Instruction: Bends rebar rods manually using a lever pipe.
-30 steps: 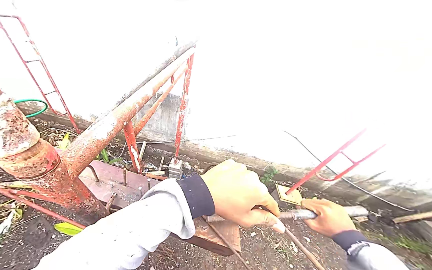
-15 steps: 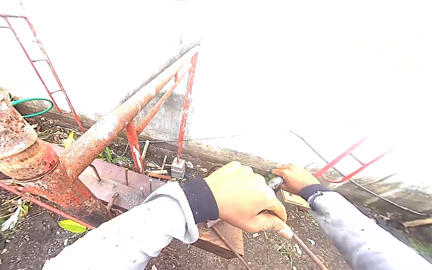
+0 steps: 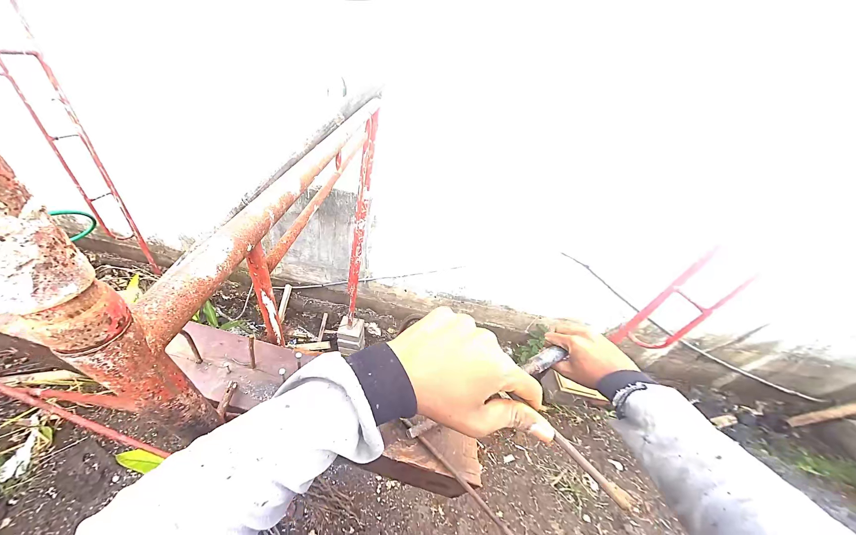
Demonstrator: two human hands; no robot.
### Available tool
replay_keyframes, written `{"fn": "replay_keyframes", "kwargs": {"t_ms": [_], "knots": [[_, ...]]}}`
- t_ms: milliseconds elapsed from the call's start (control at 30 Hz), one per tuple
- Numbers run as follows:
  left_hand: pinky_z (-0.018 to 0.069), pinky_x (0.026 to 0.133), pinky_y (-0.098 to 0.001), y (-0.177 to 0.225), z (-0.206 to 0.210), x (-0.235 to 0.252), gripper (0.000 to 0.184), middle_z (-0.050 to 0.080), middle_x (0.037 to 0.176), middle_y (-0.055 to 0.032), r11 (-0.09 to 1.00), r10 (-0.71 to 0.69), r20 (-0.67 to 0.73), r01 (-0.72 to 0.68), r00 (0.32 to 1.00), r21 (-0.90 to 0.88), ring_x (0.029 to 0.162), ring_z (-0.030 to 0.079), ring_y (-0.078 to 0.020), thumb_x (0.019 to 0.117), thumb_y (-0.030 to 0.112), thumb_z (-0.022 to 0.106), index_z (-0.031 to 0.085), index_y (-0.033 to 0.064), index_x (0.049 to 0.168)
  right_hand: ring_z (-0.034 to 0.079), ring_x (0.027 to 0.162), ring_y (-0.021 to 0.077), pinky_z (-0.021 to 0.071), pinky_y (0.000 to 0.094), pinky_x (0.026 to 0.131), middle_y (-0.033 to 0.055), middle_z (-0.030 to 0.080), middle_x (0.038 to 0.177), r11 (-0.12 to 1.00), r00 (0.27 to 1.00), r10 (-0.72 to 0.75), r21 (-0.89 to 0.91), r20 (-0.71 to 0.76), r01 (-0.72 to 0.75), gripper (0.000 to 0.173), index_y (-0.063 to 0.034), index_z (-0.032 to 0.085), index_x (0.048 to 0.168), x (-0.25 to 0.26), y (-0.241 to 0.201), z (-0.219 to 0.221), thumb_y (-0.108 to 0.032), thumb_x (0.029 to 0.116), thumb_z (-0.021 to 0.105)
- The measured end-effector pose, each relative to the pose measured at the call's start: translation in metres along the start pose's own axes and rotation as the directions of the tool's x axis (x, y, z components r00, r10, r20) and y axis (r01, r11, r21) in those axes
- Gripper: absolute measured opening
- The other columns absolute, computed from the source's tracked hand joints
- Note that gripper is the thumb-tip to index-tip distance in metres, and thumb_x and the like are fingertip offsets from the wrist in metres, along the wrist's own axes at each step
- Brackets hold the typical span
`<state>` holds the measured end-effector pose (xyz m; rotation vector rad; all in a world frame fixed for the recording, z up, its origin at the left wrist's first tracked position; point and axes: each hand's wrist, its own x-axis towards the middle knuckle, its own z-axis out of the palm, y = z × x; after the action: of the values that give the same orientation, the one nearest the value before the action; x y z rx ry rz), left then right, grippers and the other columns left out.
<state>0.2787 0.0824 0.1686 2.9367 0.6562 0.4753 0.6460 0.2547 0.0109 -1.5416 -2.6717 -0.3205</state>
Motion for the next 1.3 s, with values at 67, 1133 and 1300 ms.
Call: {"fn": "replay_keyframes", "kwargs": {"t_ms": [67,1133,1300], "knots": [[0.0413,0.054,-0.0363,0.001,0.000,0.000,0.033,0.064,0.068,0.0078,1.000,-0.003,-0.005,0.003,1.000,0.014,0.062,0.060,-0.0091,0.1019,0.050,0.055,0.077,0.0269,0.095,0.069,0.090,0.0263,0.0559,0.0461,0.086,0.0059,0.068,0.085,0.999,0.999,0.039,-0.037,0.037,-0.038,0.013,-0.0102,0.073,0.080,0.001,-0.004,-0.006,-0.020,0.0797,0.081],[0.0495,0.061,-0.0419,0.006,-0.007,0.004,0.041,0.062,0.067,0.0009,0.993,-0.101,0.070,0.097,0.992,0.064,0.061,0.060,-0.0143,0.1041,0.047,0.055,0.075,0.0139,0.092,0.063,0.120,0.0385,0.0468,0.0558,0.106,0.0182,0.073,0.112,0.823,0.805,0.568,-0.111,0.171,-0.557,0.028,-0.0049,0.077,0.101,-0.100,-0.072,-0.051,-0.028,0.0846,0.082],[0.0473,0.063,-0.0434,0.009,-0.008,0.000,0.039,0.062,0.072,-0.0062,0.996,-0.088,0.068,0.090,0.994,-0.026,0.064,0.058,-0.0193,0.1074,0.035,0.052,0.072,0.0044,0.094,0.065,0.114,0.0439,0.0464,0.0594,0.103,0.0247,0.073,0.105,0.650,0.638,0.760,-0.109,0.127,-0.752,0.032,0.0012,0.075,0.094,-0.183,-0.134,-0.067,-0.029,0.0872,0.081]]}}
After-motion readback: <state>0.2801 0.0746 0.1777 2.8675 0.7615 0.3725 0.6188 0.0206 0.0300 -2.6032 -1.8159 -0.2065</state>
